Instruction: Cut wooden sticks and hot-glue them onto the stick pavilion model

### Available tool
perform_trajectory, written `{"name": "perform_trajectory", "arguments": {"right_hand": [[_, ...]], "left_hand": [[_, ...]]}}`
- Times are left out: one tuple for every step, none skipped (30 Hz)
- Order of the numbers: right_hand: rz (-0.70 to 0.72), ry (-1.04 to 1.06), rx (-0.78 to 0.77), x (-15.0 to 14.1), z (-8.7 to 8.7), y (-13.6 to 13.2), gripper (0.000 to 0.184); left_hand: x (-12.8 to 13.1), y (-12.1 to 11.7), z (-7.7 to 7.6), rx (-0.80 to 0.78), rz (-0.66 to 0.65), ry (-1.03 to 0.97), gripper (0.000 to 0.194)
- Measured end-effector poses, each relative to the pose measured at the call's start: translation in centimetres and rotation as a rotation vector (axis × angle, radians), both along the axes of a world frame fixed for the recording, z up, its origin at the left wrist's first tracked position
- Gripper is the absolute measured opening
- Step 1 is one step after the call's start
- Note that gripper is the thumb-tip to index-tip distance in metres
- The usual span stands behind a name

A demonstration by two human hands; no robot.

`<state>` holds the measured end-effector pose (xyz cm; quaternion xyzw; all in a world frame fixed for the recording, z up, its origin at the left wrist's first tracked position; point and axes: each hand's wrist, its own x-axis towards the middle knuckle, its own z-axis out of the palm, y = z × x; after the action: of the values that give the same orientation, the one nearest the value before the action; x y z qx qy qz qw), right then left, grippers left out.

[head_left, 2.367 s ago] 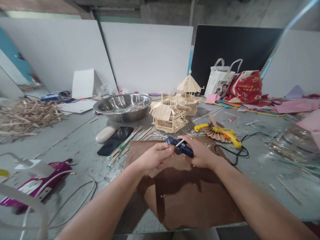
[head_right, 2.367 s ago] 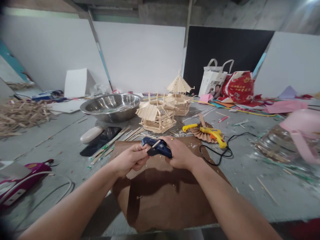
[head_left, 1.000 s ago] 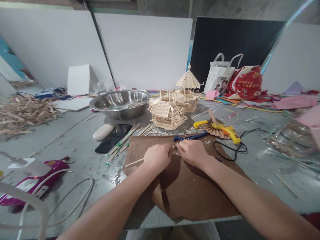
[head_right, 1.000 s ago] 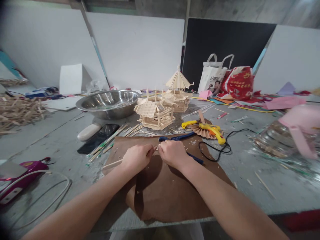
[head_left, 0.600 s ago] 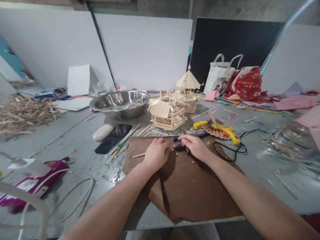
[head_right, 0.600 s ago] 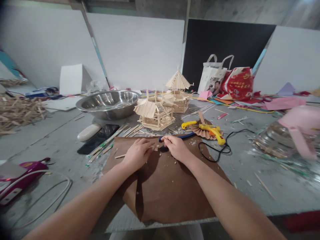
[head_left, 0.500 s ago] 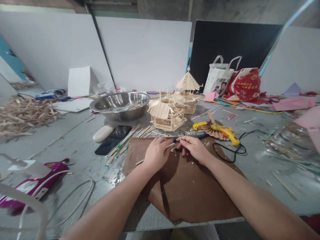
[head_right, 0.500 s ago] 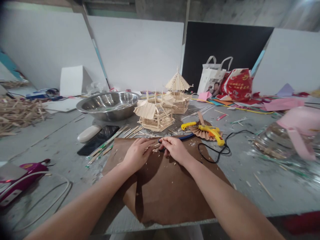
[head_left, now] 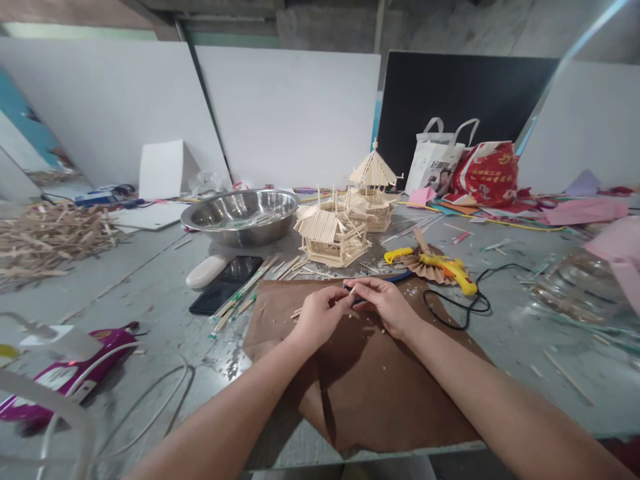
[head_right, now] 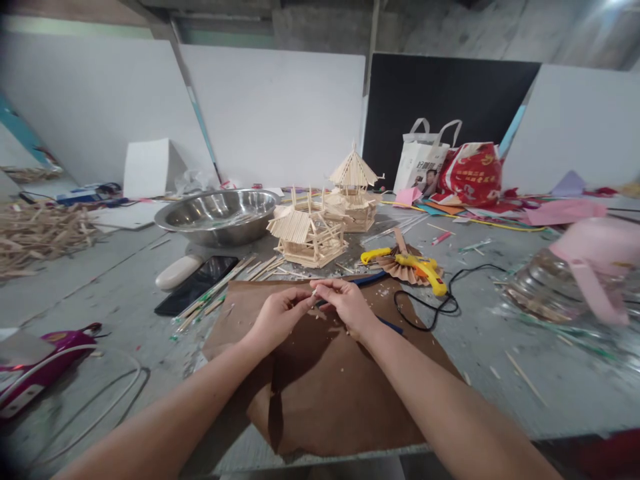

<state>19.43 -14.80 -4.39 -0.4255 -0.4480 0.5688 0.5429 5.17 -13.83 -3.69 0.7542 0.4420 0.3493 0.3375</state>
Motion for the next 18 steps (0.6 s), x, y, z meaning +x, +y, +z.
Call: {"name": "perform_trajectory", "arguments": {"right_hand": [[0.003, 0.0, 0.005, 0.0, 0.0, 0.0, 0.024], [0.006, -0.002, 0.011, -0.1, -0.1, 0.0, 0.024], [0.009, -0.005, 0.018, -0.1, -0.1, -0.1, 0.023], [0.008, -0.007, 0.024, 0.0, -0.1, -0.1, 0.023], [0.006, -0.008, 0.029, 0.0, -0.1, -0.1, 0.023], [0.002, -0.006, 0.033, 0.0, 0.0, -0.1, 0.022], [-0.003, -0.003, 0.036, 0.0, 0.0, -0.1, 0.022], [-0.009, 0.0, 0.037, 0.1, 0.0, -0.2, 0.022], [-0.017, 0.006, 0.037, 0.1, 0.0, -0.2, 0.022], [-0.023, 0.011, 0.036, 0.1, 0.1, -0.2, 0.022], [-0.03, 0.014, 0.036, 0.1, 0.1, -0.2, 0.022], [-0.037, 0.014, 0.038, 0.1, 0.1, -0.2, 0.022], [-0.042, 0.012, 0.043, 0.1, 0.1, -0.2, 0.021], [-0.046, 0.006, 0.052, 0.1, 0.1, -0.2, 0.021], [-0.046, -0.001, 0.062, 0.1, 0.1, -0.2, 0.021], [-0.044, -0.009, 0.073, 0.1, 0.0, -0.1, 0.021], [-0.041, -0.014, 0.083, 0.1, 0.0, -0.1, 0.021], [-0.038, -0.016, 0.091, 0.1, 0.0, -0.1, 0.021]], "left_hand": [[0.0, 0.0, 0.0, -0.005, -0.006, -0.002, 0.031], [0.0, 0.0, 0.0, -0.005, -0.006, -0.001, 0.032], [0.0, 0.0, 0.1, -0.004, -0.004, 0.001, 0.032], [0.0, 0.1, 0.2, -0.006, -0.001, 0.001, 0.032], [-0.1, 0.1, 0.4, -0.013, 0.002, -0.001, 0.032], [-0.1, 0.1, 0.6, -0.021, 0.006, -0.002, 0.032], [-0.1, 0.2, 0.8, -0.029, 0.008, 0.0, 0.033], [-0.2, 0.3, 1.0, -0.031, 0.006, 0.004, 0.034], [-0.3, 0.4, 1.2, -0.028, -0.001, 0.012, 0.034], [-0.3, 0.5, 1.5, -0.021, -0.013, 0.025, 0.035], [-0.4, 0.6, 1.8, -0.01, -0.031, 0.044, 0.035], [-0.5, 0.8, 2.0, -0.001, -0.052, 0.065, 0.035], [-0.6, 0.9, 2.3, 0.006, -0.073, 0.084, 0.035], [-0.6, 1.1, 2.6, 0.01, -0.091, 0.098, 0.034], [-0.7, 1.2, 2.8, 0.017, -0.11, 0.108, 0.033], [-0.7, 1.4, 3.0, 0.028, -0.126, 0.115, 0.031], [-0.6, 1.5, 3.1, 0.041, -0.14, 0.125, 0.029], [-0.5, 1.6, 3.2, 0.057, -0.152, 0.144, 0.028]]}}
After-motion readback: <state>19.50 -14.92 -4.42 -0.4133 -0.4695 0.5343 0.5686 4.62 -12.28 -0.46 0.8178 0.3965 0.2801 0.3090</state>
